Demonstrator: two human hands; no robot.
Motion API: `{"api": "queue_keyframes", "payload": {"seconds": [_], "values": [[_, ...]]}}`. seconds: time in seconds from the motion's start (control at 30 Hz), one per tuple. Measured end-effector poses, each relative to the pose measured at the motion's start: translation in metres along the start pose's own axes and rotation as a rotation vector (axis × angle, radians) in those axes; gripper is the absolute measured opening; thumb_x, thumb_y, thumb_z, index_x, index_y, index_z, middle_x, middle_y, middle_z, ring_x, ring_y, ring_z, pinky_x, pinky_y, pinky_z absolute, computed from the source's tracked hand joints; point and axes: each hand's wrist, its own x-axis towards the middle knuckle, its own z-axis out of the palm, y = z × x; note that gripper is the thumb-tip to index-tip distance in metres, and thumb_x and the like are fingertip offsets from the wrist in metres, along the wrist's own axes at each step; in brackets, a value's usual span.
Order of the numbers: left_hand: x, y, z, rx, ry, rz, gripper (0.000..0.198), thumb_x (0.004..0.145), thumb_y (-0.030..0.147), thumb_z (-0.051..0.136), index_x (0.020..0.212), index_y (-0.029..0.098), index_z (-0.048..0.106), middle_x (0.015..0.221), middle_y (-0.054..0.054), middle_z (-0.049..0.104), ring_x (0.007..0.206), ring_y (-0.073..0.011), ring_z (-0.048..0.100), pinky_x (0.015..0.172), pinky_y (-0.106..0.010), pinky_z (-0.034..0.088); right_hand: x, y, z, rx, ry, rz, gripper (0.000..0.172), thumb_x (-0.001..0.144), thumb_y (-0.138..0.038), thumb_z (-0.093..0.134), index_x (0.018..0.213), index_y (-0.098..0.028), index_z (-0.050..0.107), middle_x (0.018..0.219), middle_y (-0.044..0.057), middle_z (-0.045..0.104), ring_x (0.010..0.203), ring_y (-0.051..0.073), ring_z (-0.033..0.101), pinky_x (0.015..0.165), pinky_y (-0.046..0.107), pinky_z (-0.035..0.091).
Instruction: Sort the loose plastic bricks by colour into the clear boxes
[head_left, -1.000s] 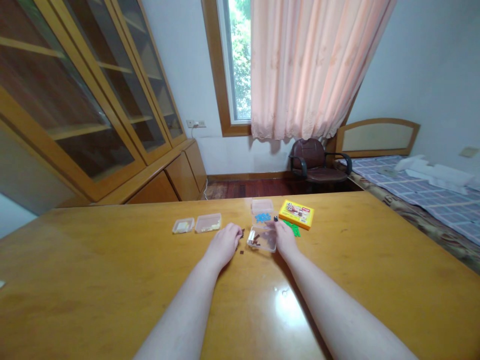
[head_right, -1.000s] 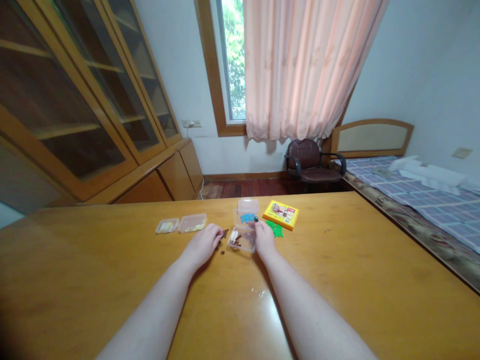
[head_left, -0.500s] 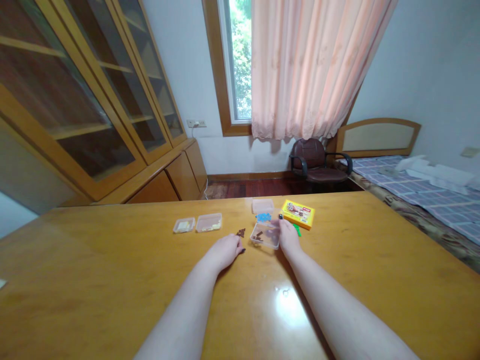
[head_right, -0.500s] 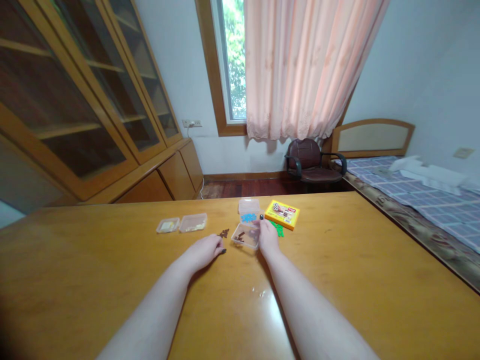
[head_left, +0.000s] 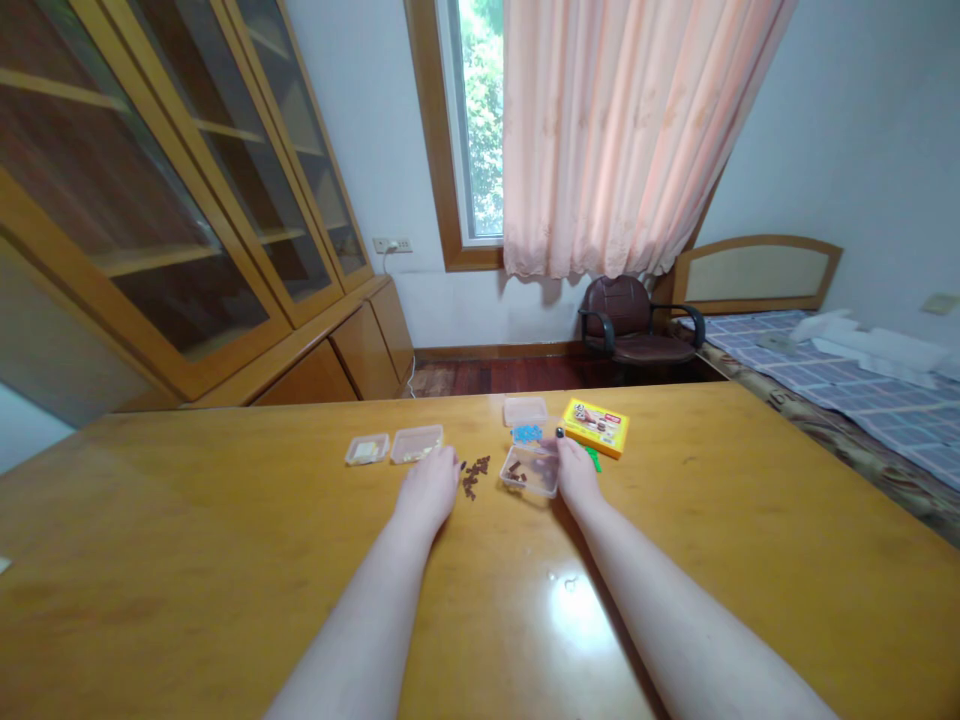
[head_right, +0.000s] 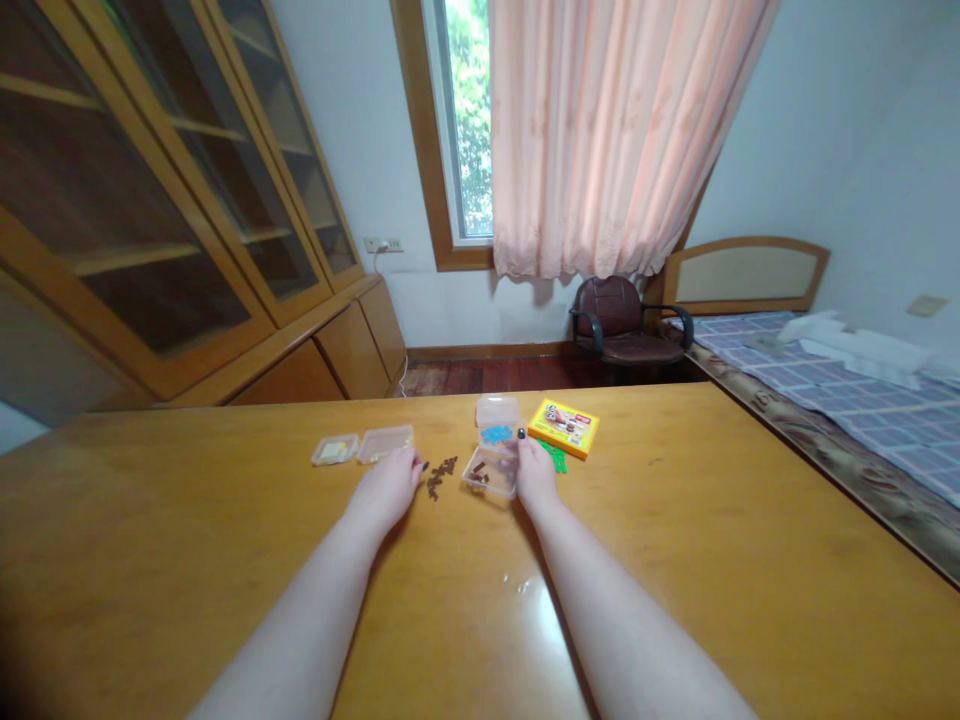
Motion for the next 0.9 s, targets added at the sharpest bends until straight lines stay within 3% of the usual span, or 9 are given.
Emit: {"api": "queue_keyframes", "payload": {"seconds": [0.1, 0.2, 0.43, 0.63, 0.73, 0.9], "values": [[-0.001, -0.01, -0.001, 0.049, -0.222, -0.047, 0.026, 0.086, 0.035, 0.047, 0.094, 0.015, 0.062, 0.097, -0.015, 0.068, 0.089, -0.0259, 0.064, 0.074, -0.033, 0.046, 0.003, -0.003, -0.003, 0.005, 0.034, 0.0, 0.028, 0.075, -0.043, 0.054, 0.071, -0.018, 0.065, 0.077, 0.005, 0.072, 0.053, 0.016, 0.062, 0.044, 0.024, 0.044], [-0.004, -0.008, 0.001, 0.052, -0.307, 0.002, 0.024, 0.082, 0.032, 0.051, 0.091, 0.014, 0.064, 0.099, -0.016, 0.069, 0.091, -0.0276, 0.064, 0.075, -0.033, 0.046, 0.003, -0.003, -0.002, 0.004, 0.03, 0.01, 0.026, 0.075, -0.041, 0.054, 0.071, -0.018, 0.065, 0.077, 0.005, 0.072, 0.052, 0.016, 0.061, 0.043, 0.024, 0.045], [0.001, 0.005, 0.013, -0.041, -0.205, 0.093, 0.019, 0.085, 0.028, 0.047, 0.09, 0.017, 0.062, 0.093, -0.012, 0.069, 0.086, -0.0233, 0.064, 0.071, -0.03, 0.045, -0.002, -0.01, 0.0, -0.015, 0.053, 0.011, 0.025, 0.076, -0.036, 0.052, 0.068, -0.017, 0.065, 0.074, 0.005, 0.072, 0.051, 0.016, 0.061, 0.043, 0.024, 0.045], [0.001, 0.003, 0.008, -0.106, -0.085, 0.216, 0.01, 0.082, 0.02, 0.052, 0.089, 0.02, 0.059, 0.095, -0.005, 0.065, 0.087, -0.0183, 0.061, 0.073, -0.026, 0.043, -0.005, -0.015, 0.002, 0.008, 0.071, 0.044, 0.023, 0.077, -0.033, 0.05, 0.068, -0.018, 0.065, 0.072, 0.005, 0.071, 0.051, 0.016, 0.061, 0.044, 0.025, 0.046], [0.0, 0.002, 0.008, -0.102, -0.083, 0.29, 0.012, 0.079, 0.017, 0.055, 0.089, 0.022, 0.06, 0.096, -0.004, 0.062, 0.087, -0.017, 0.059, 0.075, -0.025, 0.042, -0.005, -0.016, 0.004, 0.009, 0.07, 0.056, 0.023, 0.078, -0.028, 0.047, 0.068, -0.018, 0.065, 0.073, 0.004, 0.071, 0.051, 0.016, 0.061, 0.045, 0.025, 0.046], [0.004, 0.001, 0.014, -0.099, -0.111, 0.296, 0.01, 0.08, 0.018, 0.054, 0.086, 0.021, 0.061, 0.094, -0.004, 0.061, 0.086, -0.0172, 0.059, 0.077, -0.026, 0.042, -0.004, -0.014, 0.004, 0.016, 0.076, 0.055, 0.024, 0.079, -0.029, 0.046, 0.068, -0.018, 0.065, 0.071, 0.005, 0.07, 0.05, 0.016, 0.061, 0.044, 0.025, 0.045]]}}
